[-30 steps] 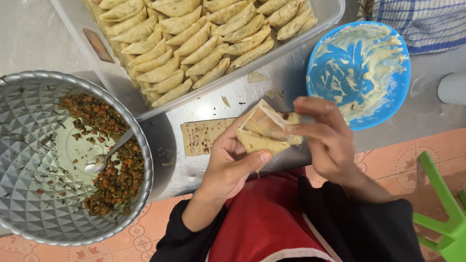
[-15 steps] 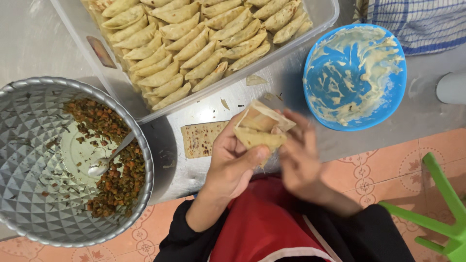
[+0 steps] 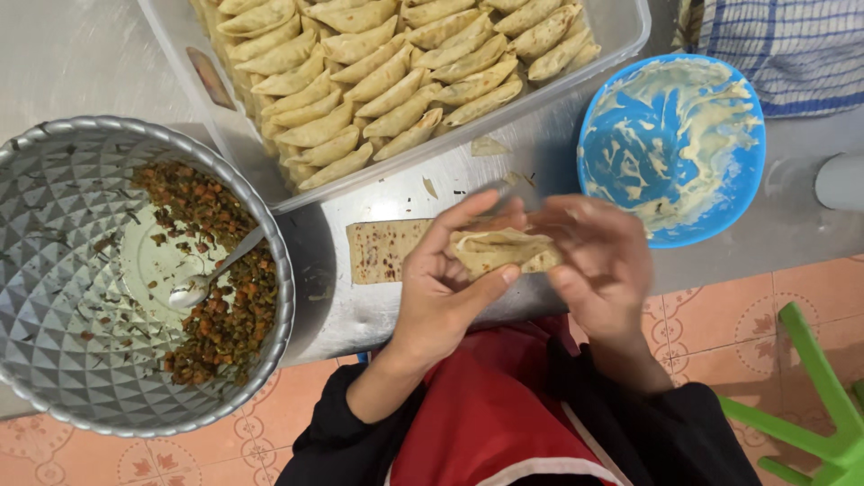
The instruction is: The person fills rectangular dough sheets with a vegetable mixture, folds them into triangular samosas, and seals the edges using a white paste. The finished samosas are placed in a tray.
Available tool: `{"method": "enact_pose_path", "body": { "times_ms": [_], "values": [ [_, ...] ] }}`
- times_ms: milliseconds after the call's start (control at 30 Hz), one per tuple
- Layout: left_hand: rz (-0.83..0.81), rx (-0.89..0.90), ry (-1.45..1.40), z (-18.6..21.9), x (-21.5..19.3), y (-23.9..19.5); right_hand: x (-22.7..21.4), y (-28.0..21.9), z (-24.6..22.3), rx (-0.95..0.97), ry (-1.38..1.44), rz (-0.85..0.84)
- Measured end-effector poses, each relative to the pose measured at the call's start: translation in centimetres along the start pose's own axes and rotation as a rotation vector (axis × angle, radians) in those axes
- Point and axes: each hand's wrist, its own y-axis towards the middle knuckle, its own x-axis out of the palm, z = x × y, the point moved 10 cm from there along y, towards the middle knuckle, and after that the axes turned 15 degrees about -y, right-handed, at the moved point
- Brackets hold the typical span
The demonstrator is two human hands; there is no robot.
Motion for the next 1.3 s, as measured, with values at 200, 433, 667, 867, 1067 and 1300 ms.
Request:
{"method": "enact_pose_path", "body": {
  "times_ms": [200, 433, 667, 867, 1067, 1300],
  "values": [
    [-0.044, -0.257, 0.284, 0.2, -0.9, 0.6, 0.3, -0.3, 2.8, 0.02, 0.057, -0.117],
    [-0.522, 0.149, 1.073, 4.9, 3.8, -0.2, -0.9, 0.4, 3.6, 0.222, -0.01, -0.228],
    [-0.265, 0.291, 1.012, 3.3, 2.7, -0.7, -0.3, -0.6, 0.3, 0.018, -0.135, -0.263],
    [-0.146, 0.455, 1.21, 4.1, 3.0, -1.4, -1.5, 0.1, 2.1, 0.04, -0.604, -0.3],
    [0.005, 0.656, 1.322, 8.4, 5.6, 0.5, -7.3, 6.5, -1.4, -0.156, -0.731, -0.083],
    [-0.162, 0.639, 1.597, 3.3, 7.7, 16.4, -11.9, 14.4, -2.4, -0.265, -0.658, -0.071]
  ]
}}
